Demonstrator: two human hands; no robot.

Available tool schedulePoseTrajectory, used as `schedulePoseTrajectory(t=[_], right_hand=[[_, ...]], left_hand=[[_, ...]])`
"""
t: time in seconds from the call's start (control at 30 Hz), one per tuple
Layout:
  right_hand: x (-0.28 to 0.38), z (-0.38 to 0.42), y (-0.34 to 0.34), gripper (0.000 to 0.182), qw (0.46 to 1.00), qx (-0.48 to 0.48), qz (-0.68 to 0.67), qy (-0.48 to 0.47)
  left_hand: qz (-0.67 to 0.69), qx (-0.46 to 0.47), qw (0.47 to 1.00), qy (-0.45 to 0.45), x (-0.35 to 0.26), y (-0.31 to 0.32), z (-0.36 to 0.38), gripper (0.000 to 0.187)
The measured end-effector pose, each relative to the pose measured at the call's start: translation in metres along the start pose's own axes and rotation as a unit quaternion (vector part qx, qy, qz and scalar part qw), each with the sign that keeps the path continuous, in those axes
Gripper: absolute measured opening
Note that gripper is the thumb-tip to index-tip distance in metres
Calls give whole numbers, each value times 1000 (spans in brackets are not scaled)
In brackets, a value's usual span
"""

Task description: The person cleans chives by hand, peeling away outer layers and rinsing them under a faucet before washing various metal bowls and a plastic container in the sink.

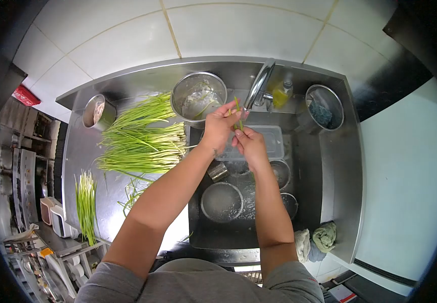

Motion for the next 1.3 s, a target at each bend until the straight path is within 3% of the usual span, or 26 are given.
schedulePoseTrajectory(t=[0.1,0.2,0.3,0.4,0.5,0.6,0.7,0.77,0.8,0.83,0.93,1.0,1.03,1.07,1.13,1.2,1.23,1.3], right_hand=[[-8,-8,-9,15,996,-34,-66,-40],[-8,-12,-12,16,998,-31,-47,-40],[-1,-3,-8,17,998,-41,-41,11],[-7,4,-14,16,997,-23,-70,12],[-9,12,-25,14,998,-25,-62,-2],[-6,21,-35,14,996,-58,-61,5],[-8,19,-40,13,994,-64,-86,-18],[-4,11,-23,14,993,-40,-89,-60],[0,6,-14,14,992,-28,-90,-80],[7,2,-8,14,994,-17,-92,-62],[16,-10,6,14,992,10,-123,-13],[15,-19,9,14,985,9,-173,2],[14,-20,13,13,983,11,-181,-2],[13,-20,16,12,982,12,-187,-5],[10,-22,18,12,980,19,-198,-18],[4,-20,15,12,977,26,-211,-32],[5,-17,12,12,983,43,-179,-17],[10,-9,8,12,990,78,-117,13]], left_hand=[[-27,20,999,-11,-1,-1,4,33],[-92,116,988,-47,19,-11,-1,25],[-84,92,989,-78,12,-14,3,20],[-95,15,994,-55,11,-16,-3,19],[-18,-27,997,-76,2,-14,-2,18],[64,-97,993,-26,-22,-36,-6,19],[-205,1,976,-69,-41,-68,12,22],[-432,166,863,-202,-45,-76,43,29],[-617,283,728,-97,-35,-85,58,35],[-754,379,536,16,-22,-94,70,42],[-783,351,509,-66,-16,-113,89,54],[-617,200,759,-51,-25,-95,77,54],[-566,162,808,-26,-22,-86,63,53],[-509,123,852,2,-19,-78,49,53],[-673,161,722,21,-22,-58,35,44],[-415,81,905,-46,-25,-34,23,36],[-268,39,959,-80,-26,-28,19,33],[-152,-16,988,-2,-22,-31,6,28]])
Point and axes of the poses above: each hand's wrist, its own z-axis away from the middle knuckle, its own y-axis out of the palm, x = y × z, the point moved 1 cm from there along -z, towards the middle knuckle, and after that the axes turned 15 degrees about -z, right-handed, at the moved point
